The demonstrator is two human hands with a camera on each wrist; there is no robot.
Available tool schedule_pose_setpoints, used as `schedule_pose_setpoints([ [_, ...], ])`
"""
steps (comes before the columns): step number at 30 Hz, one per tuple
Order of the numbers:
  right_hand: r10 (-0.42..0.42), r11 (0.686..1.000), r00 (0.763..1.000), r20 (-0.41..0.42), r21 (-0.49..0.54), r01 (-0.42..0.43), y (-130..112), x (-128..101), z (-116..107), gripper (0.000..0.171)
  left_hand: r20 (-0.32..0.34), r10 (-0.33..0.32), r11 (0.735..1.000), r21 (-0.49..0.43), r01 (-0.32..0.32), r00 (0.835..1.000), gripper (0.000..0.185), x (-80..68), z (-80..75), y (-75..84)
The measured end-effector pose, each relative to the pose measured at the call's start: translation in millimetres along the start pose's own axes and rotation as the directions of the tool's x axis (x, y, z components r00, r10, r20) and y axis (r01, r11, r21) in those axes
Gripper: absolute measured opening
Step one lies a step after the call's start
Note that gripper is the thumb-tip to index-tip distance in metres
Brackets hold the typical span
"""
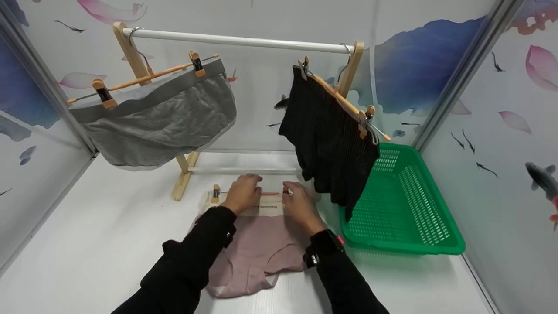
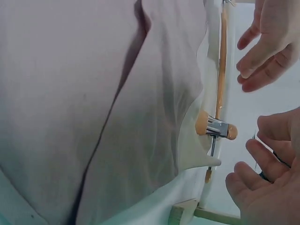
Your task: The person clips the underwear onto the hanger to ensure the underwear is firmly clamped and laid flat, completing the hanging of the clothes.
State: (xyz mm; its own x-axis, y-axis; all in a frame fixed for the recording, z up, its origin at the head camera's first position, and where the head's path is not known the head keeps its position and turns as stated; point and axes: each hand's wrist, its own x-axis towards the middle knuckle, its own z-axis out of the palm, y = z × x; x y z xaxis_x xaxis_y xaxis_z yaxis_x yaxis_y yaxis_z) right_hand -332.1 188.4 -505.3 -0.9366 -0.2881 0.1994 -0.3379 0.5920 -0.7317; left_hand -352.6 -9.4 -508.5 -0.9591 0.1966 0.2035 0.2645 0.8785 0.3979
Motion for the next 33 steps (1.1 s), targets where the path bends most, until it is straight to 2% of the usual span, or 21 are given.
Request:
schedule_pose_setpoints([
  [5, -0.107, 0.994, 0.991, 0.083, -0.006, 0.107, 6, 1, 5, 0.029, 0.025, -0.065, 0.994, 0.092, 0.062, 0.998, 0.036, -10.1, 1.4, -14.0],
  [8, -0.114, 0.993, 0.987, 0.115, -0.01, 0.116, 9, 1, 7, 0.022, 0.058, -0.103, 0.986, 0.135, 0.095, 0.993, 0.045, -15.0, 4.5, -20.4],
  [11, -0.111, 0.992, 0.98, 0.163, -0.045, 0.12, 10, 1, 10, 0.008, 0.057, -0.101, 0.984, 0.156, 0.091, 0.993, 0.047, -20.1, 6.3, -24.9],
  [13, -0.096, 0.99, 0.976, 0.195, -0.087, 0.115, 11, 0, 11, 0.013, 0.052, -0.085, 0.984, 0.161, 0.075, 0.995, 0.041, -23.2, 6.5, -26.8],
  [18, -0.011, 0.978, 0.964, 0.267, -0.196, 0.065, 11, -3, 11, 0.052, 0.02, -0.026, 0.982, 0.187, 0.022, 0.999, 0.028, -28.2, 7.8, -31.8],
  [23, 0.015, 0.972, 0.947, 0.319, -0.228, 0.062, 9, -5, 8, 0.059, -0.037, -0.002, 0.982, 0.186, 0.009, 0.999, 0.021, -26.2, 11.3, -34.4],
  [27, 0.021, 0.974, 0.946, 0.322, -0.22, 0.053, 10, -8, 10, 0.059, -0.083, 0.005, 0.989, 0.146, 0.007, 0.997, 0.017, -23.2, 13.0, -35.9],
  [29, 0.017, 0.978, 0.953, 0.302, -0.201, 0.046, 12, -9, 11, 0.06, -0.084, 0.006, 0.991, 0.136, 0.006, 0.996, 0.016, -22.4, 12.8, -35.2],
  [33, 0.005, 0.989, 0.982, 0.188, -0.147, 0.023, 13, -8, 14, 0.066, -0.067, 0.007, 0.99, 0.141, 0.002, 0.998, 0.013, -23.3, 10.1, -31.9],
])
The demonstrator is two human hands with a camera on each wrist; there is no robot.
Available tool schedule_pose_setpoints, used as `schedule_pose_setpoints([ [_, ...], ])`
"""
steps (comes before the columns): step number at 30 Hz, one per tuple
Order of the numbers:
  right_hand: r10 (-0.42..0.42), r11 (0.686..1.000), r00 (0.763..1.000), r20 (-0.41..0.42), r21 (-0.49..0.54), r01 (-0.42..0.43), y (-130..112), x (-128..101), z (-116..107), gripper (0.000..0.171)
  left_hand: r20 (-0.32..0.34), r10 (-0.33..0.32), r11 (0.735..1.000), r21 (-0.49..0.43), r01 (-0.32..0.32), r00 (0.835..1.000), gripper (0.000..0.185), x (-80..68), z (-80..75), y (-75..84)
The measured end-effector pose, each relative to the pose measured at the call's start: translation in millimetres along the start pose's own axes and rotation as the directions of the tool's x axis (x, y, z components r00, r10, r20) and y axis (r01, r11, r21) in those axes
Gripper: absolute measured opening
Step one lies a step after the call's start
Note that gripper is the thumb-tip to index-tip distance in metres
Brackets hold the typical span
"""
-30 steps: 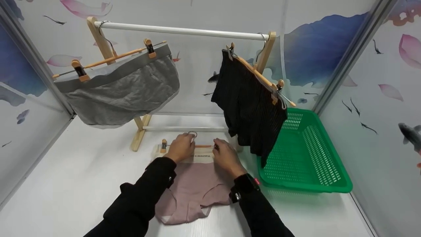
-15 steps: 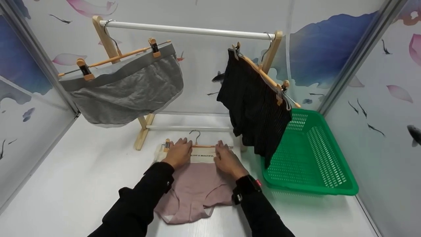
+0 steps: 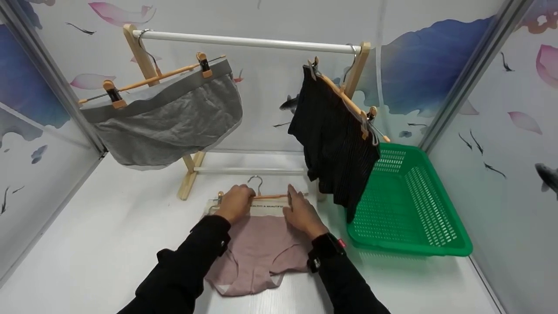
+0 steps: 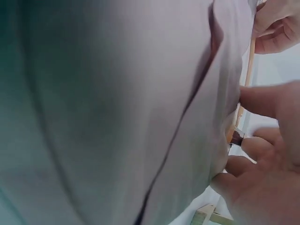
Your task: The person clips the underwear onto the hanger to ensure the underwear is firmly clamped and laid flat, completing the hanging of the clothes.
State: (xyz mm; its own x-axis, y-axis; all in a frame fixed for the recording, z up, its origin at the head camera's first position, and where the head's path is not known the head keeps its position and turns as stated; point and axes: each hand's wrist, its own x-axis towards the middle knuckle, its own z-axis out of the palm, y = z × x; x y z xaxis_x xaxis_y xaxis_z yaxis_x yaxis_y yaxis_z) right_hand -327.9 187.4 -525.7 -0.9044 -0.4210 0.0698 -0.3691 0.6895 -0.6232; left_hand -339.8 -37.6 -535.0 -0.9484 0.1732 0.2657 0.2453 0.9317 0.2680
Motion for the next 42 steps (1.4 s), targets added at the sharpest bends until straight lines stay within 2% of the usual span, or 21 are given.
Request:
schedule_pose_setpoints([
  [4, 0.057, 0.996, 0.995, -0.078, 0.073, -0.051, 0, -1, -6, 0.072, 0.028, 0.038, 0.999, -0.006, -0.038, 0.999, 0.014, -4.4, -8.1, 0.2],
  [8, 0.114, 0.987, 0.991, -0.075, 0.12, -0.105, -2, -5, -21, 0.074, 0.052, 0.107, 0.993, -0.056, -0.104, 0.993, 0.019, -4.8, -18.9, -3.2],
  [11, 0.121, 0.985, 0.984, -0.133, 0.143, -0.101, -4, -5, -28, 0.07, 0.021, 0.157, 0.983, -0.096, -0.154, 0.987, 0.022, -2.5, -26.9, -6.5],
  [14, 0.107, 0.98, 0.962, -0.251, 0.191, -0.059, -6, -1, -31, 0.061, -0.044, 0.192, 0.971, -0.136, -0.196, 0.98, 0.018, 0.2, -37.0, -9.2],
  [16, 0.097, 0.956, 0.947, -0.306, 0.292, -0.004, -9, 1, -34, 0.054, -0.088, 0.22, 0.959, -0.165, -0.232, 0.971, 0.015, 2.1, -46.0, -9.8],
  [18, 0.096, 0.914, 0.938, -0.333, 0.403, 0.05, -11, 1, -37, 0.05, -0.132, 0.253, 0.944, -0.185, -0.274, 0.958, 0.013, 3.6, -56.0, -9.5],
  [21, 0.102, 0.834, 0.945, -0.309, 0.545, 0.088, -16, -1, -46, 0.047, -0.177, 0.301, 0.924, -0.19, -0.333, 0.937, 0.013, 6.0, -72.1, -7.7],
  [22, 0.11, 0.818, 0.949, -0.297, 0.57, 0.084, -17, -2, -50, 0.046, -0.19, 0.316, 0.918, -0.188, -0.35, 0.93, 0.012, 6.9, -77.2, -6.8],
  [26, 0.111, 0.793, 0.964, -0.243, 0.606, 0.061, -26, -7, -62, 0.045, -0.228, 0.357, 0.897, -0.185, -0.4, 0.906, 0.012, 11.9, -95.7, -3.0],
  [29, 0.077, 0.796, 0.966, -0.245, 0.598, 0.089, -33, -11, -69, 0.044, -0.253, 0.382, 0.884, -0.18, -0.431, 0.889, 0.011, 17.9, -107.7, 0.5],
  [31, 0.054, 0.796, 0.963, -0.265, 0.593, 0.119, -39, -12, -74, 0.044, -0.266, 0.395, 0.877, -0.177, -0.447, 0.879, 0.011, 21.5, -115.5, 2.8],
  [34, 0.047, 0.814, 0.955, -0.294, 0.566, 0.134, -49, -15, -82, 0.042, -0.288, 0.411, 0.866, -0.172, -0.469, 0.865, 0.011, 26.7, -126.9, 6.2],
  [36, 0.047, 0.81, 0.948, -0.314, 0.567, 0.148, -56, -17, -87, 0.041, -0.3, 0.422, 0.855, -0.182, -0.486, 0.855, 0.013, 29.7, -134.9, 9.1],
  [40, 0.031, 0.82, 0.921, -0.388, 0.536, 0.198, -71, -22, -98, 0.038, -0.336, 0.42, 0.843, -0.2, -0.499, 0.843, 0.014, 36.4, -149.9, 16.8],
  [42, 0.012, 0.837, 0.9, -0.435, 0.496, 0.229, -79, -24, -102, 0.036, -0.358, 0.402, 0.843, -0.214, -0.494, 0.842, 0.013, 39.8, -156.9, 21.6],
])
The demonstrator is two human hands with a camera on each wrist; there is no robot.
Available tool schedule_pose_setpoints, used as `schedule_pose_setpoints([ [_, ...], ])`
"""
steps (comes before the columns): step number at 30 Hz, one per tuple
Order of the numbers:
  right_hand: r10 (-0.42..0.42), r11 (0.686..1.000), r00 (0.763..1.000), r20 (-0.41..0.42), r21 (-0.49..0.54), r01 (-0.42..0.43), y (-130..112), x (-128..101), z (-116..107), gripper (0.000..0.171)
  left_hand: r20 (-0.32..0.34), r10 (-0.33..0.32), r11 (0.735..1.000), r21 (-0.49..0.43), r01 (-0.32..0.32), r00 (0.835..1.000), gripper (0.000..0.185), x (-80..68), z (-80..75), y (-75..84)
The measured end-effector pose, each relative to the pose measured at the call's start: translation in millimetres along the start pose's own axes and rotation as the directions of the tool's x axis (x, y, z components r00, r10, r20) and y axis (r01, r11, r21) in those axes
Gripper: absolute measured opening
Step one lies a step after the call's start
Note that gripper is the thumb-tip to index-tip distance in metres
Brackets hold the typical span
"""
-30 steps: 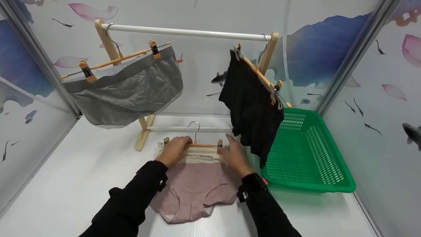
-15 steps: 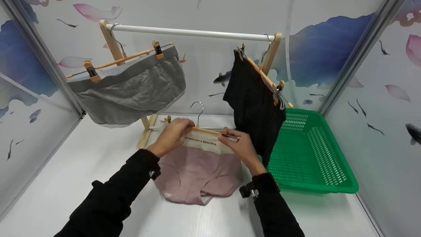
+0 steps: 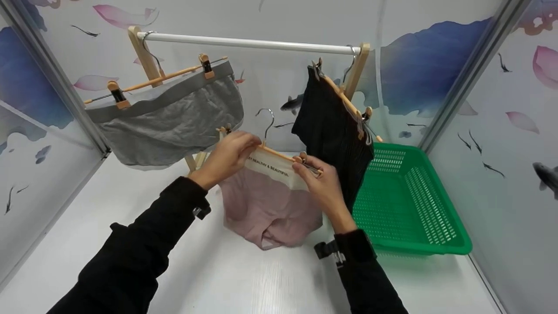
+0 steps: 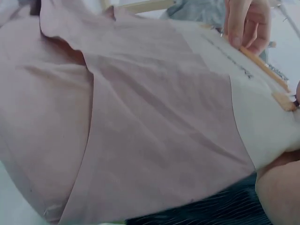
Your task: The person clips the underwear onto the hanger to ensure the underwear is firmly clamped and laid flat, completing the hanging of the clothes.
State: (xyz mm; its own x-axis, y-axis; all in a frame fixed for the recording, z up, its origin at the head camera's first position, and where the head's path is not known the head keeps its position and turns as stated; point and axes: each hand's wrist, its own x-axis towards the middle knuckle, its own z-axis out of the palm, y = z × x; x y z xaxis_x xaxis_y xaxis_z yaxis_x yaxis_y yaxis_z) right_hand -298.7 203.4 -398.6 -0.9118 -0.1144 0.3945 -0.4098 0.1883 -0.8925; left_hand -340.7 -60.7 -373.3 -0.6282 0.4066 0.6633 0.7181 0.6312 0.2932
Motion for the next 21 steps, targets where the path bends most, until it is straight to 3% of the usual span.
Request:
schedule_pose_setpoints([
  [5, -0.111, 0.989, 0.991, -0.07, -0.105, 0.103, -26, -4, 4, 0.029, -0.075, -0.052, 0.999, 0.006, 0.052, 0.996, 0.015, 13.4, -6.1, 7.6],
  [10, -0.199, 0.965, 0.965, -0.169, -0.205, 0.163, -46, -8, 11, 0.025, -0.091, -0.168, 0.986, -0.004, 0.168, 0.982, 0.03, 17.7, -9.4, 15.0],
  [14, -0.272, 0.934, 0.934, -0.231, -0.296, 0.199, -60, -9, 17, 0.025, -0.039, -0.222, 0.975, 0.006, 0.222, 0.974, 0.027, 22.0, -11.6, 21.5],
  [21, -0.368, 0.896, 0.89, -0.269, -0.357, 0.262, -86, -5, 28, 0.025, 0.096, -0.182, 0.982, 0.065, 0.177, 0.979, 0.031, 41.9, -22.7, 31.5],
])
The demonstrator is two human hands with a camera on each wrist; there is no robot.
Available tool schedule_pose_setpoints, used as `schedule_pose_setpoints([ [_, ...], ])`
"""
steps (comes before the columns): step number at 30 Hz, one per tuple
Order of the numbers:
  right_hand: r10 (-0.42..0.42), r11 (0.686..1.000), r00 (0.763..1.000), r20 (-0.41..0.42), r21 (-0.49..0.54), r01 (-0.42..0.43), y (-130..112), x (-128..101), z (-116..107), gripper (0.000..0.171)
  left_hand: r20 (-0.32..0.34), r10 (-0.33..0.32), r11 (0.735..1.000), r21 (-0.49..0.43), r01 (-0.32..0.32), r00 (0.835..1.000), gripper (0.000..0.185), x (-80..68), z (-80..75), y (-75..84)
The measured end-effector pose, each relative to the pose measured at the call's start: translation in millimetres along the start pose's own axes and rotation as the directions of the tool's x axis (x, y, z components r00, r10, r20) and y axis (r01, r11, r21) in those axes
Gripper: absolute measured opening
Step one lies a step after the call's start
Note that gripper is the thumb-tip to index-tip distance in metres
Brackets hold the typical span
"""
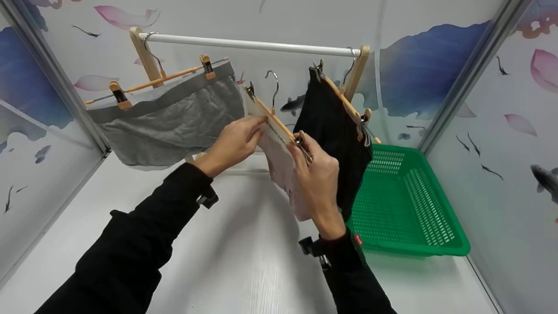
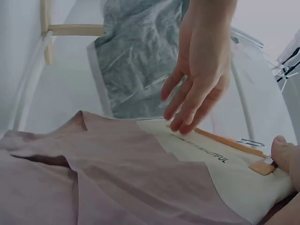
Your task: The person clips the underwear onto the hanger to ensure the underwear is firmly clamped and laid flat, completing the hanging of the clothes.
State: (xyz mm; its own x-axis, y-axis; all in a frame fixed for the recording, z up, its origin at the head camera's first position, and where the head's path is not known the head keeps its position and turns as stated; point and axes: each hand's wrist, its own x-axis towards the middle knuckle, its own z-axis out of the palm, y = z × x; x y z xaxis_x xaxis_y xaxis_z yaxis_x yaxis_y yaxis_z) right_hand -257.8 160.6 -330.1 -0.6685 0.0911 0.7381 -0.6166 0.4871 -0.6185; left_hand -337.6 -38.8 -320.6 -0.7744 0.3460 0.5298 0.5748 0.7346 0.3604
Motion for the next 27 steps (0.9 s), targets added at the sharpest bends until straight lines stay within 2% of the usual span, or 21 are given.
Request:
schedule_pose_setpoints([
  [2, -0.013, 1.0, 1.0, -0.019, -0.005, 0.013, -7, 3, 1, 0.025, 0.021, 0.006, 1.0, 0.002, -0.006, 1.0, 0.035, 7.8, -5.3, 4.1],
  [6, -0.046, 0.999, 0.998, -0.034, -0.027, 0.045, -17, 9, 5, 0.028, 0.019, 0.007, 1.0, -0.011, -0.007, 1.0, 0.037, 22.1, -17.4, 13.2],
  [7, -0.053, 0.998, 0.998, -0.039, -0.03, 0.052, -19, 10, 7, 0.029, 0.014, 0.0, 0.999, -0.043, 0.0, 1.0, 0.037, 25.6, -20.2, 15.4],
  [9, -0.067, 0.997, 0.997, -0.05, -0.032, 0.065, -23, 13, 9, 0.031, 0.009, -0.039, 0.985, -0.17, 0.04, 0.999, 0.034, 31.5, -25.2, 19.9],
  [11, -0.079, 0.997, 0.995, -0.058, -0.02, 0.078, -28, 17, 13, 0.033, 0.003, -0.098, 0.936, -0.338, 0.093, 0.995, 0.031, 36.8, -29.4, 23.4],
  [13, -0.103, 0.995, 0.993, -0.059, -0.02, 0.102, -32, 20, 17, 0.038, 0.002, -0.15, 0.863, -0.488, 0.132, 0.989, 0.028, 41.1, -33.2, 25.3],
  [14, -0.113, 0.993, 0.992, -0.055, -0.019, 0.112, -34, 21, 19, 0.04, 0.004, -0.171, 0.829, -0.54, 0.146, 0.985, 0.028, 43.1, -35.0, 25.9],
  [16, -0.132, 0.991, 0.99, -0.039, -0.019, 0.131, -39, 24, 24, 0.044, 0.01, -0.19, 0.794, -0.586, 0.16, 0.982, 0.029, 46.6, -37.9, 26.4],
  [23, -0.188, 0.978, 0.982, -0.001, -0.088, 0.187, -47, 30, 37, 0.047, 0.068, -0.182, 0.798, -0.573, 0.187, 0.981, 0.035, 55.6, -42.5, 23.9],
  [27, -0.196, 0.978, 0.981, 0.007, -0.068, 0.196, -48, 35, 43, 0.047, 0.075, -0.194, 0.793, -0.575, 0.201, 0.978, 0.037, 58.0, -42.7, 18.9],
])
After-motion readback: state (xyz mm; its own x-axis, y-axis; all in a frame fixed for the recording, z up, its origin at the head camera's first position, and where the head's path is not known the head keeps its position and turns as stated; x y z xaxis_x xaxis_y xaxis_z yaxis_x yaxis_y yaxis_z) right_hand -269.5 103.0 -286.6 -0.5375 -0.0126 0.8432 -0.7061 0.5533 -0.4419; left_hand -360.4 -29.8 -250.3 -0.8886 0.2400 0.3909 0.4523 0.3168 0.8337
